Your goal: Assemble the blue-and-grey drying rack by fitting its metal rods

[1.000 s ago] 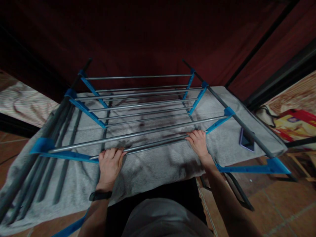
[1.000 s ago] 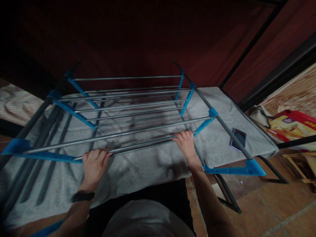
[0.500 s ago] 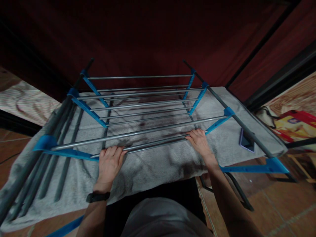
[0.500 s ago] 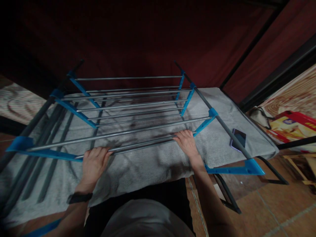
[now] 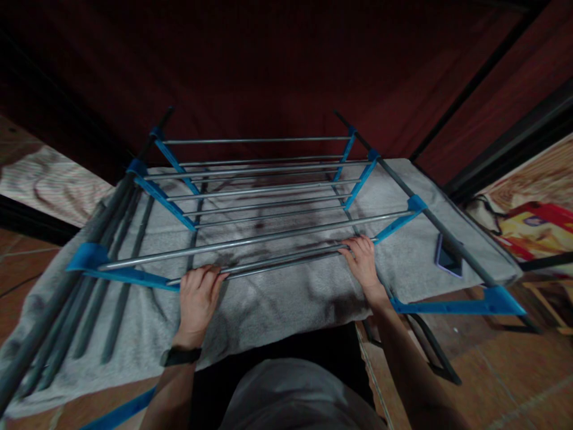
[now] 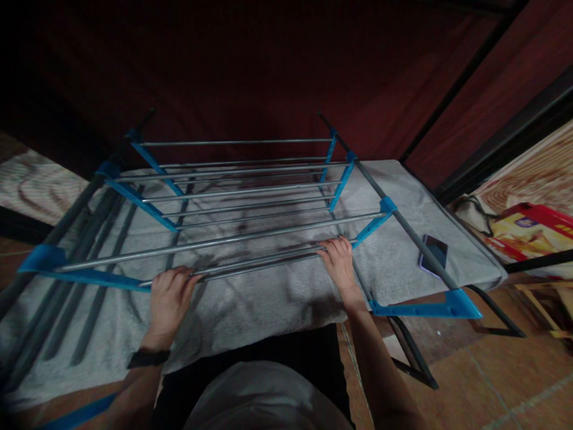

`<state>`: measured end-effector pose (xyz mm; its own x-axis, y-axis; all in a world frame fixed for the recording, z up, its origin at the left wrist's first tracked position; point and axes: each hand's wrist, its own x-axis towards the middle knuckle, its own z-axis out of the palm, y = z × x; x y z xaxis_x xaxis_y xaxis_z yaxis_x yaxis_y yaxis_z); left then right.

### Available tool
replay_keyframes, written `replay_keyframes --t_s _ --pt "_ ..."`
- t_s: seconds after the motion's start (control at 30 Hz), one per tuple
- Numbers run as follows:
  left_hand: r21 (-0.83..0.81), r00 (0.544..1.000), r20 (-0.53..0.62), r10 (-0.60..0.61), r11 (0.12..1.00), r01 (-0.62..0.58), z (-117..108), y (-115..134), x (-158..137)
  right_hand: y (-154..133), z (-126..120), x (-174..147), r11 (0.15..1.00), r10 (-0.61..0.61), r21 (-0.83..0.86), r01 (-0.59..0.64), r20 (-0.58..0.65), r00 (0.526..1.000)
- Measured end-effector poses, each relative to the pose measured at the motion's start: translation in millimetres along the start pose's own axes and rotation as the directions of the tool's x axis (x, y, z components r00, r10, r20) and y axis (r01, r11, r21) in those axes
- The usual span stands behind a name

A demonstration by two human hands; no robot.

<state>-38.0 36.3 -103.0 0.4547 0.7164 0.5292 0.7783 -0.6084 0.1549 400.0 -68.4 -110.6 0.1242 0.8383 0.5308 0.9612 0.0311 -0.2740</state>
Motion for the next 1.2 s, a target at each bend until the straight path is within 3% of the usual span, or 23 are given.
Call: replay_keyframes --t_s 1.2 --pt "0.053 0.998 0.026 0.059 0.997 -0.061 -3.4 2.0 3.7 9.4 0.9 5.7 0.997 -0.070 0.015 0.070 0.025 0.997"
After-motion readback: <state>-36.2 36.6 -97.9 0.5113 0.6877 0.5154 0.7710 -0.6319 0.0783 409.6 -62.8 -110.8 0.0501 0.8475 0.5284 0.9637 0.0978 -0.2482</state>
